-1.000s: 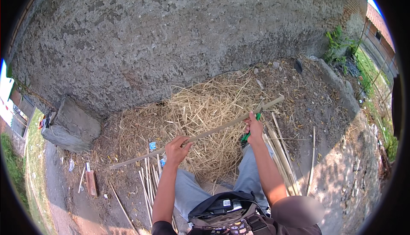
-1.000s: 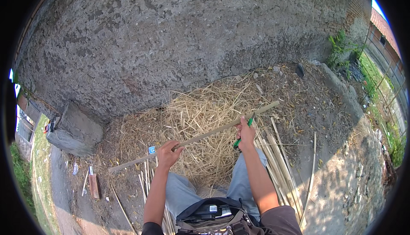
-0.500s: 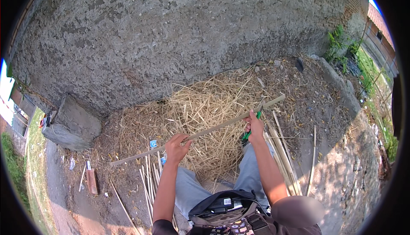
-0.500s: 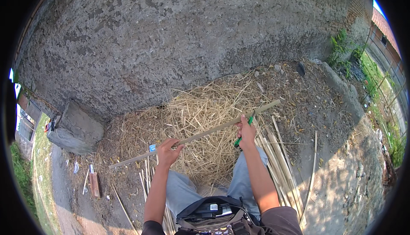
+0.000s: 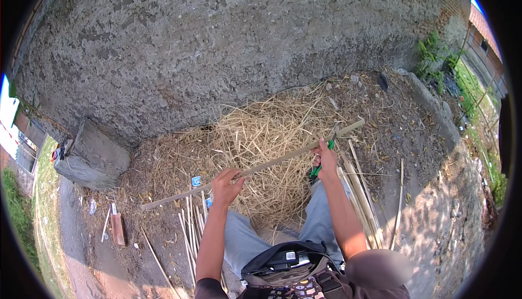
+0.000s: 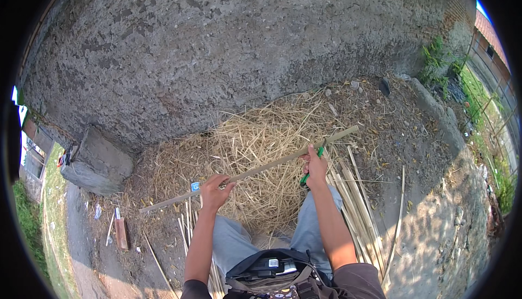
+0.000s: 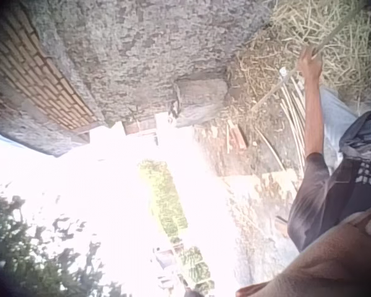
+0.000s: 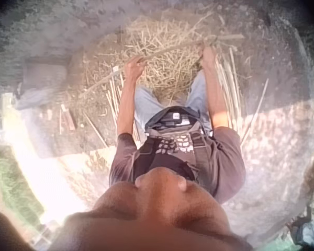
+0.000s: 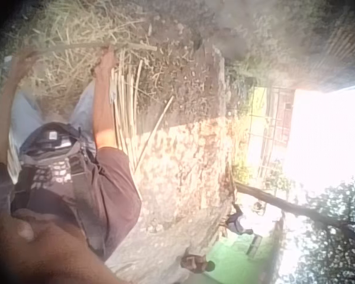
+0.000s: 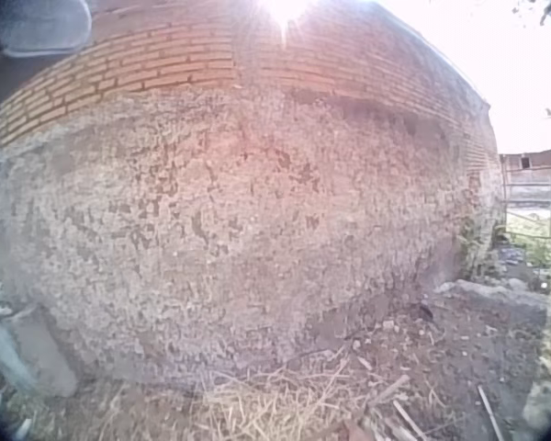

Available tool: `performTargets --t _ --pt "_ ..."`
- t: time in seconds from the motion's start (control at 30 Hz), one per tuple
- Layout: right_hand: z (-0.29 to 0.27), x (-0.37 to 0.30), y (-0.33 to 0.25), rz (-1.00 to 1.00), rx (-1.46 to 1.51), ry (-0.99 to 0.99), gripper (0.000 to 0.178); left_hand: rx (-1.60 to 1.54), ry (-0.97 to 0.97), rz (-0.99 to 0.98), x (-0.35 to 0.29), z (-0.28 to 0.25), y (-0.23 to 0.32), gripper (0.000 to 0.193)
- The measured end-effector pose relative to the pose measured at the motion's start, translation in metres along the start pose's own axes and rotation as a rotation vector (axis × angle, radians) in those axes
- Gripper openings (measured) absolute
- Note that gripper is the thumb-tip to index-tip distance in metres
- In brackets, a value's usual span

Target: The person shaves a bamboo strip using a small knife, repeatedly pulling the blade along the surface of the strip to thin it while holding the strip in the other hand.

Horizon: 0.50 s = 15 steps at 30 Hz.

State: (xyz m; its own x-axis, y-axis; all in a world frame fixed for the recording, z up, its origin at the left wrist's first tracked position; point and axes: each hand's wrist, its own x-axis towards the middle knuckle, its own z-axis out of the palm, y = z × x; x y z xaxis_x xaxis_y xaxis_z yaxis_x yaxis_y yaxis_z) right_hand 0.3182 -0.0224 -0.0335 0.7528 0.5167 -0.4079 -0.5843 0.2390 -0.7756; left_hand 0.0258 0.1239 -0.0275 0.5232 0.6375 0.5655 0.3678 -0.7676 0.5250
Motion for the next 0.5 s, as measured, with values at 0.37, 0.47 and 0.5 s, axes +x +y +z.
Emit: performTargets --t 0.37,0.47,0.5 --pt "-0.001 0.0004 0.0001 0.014 -0.029 0.014 0.032 0.008 -0.008 0.005 -0.0005 -0.0007 -0.0009 0.025" --pt "-0.0008 -0.0007 -0.0009 0.016 -0.018 0.016 0.032 0.008 -0.006 0.013 0.0 -0.001 0.0004 0.024" --pt "-0.001 -0.0008 -0.0014 0.016 -0.018 0.016 0.032 0.009 -0.006 0.011 0.0002 -0.0011 0.001 0.024"
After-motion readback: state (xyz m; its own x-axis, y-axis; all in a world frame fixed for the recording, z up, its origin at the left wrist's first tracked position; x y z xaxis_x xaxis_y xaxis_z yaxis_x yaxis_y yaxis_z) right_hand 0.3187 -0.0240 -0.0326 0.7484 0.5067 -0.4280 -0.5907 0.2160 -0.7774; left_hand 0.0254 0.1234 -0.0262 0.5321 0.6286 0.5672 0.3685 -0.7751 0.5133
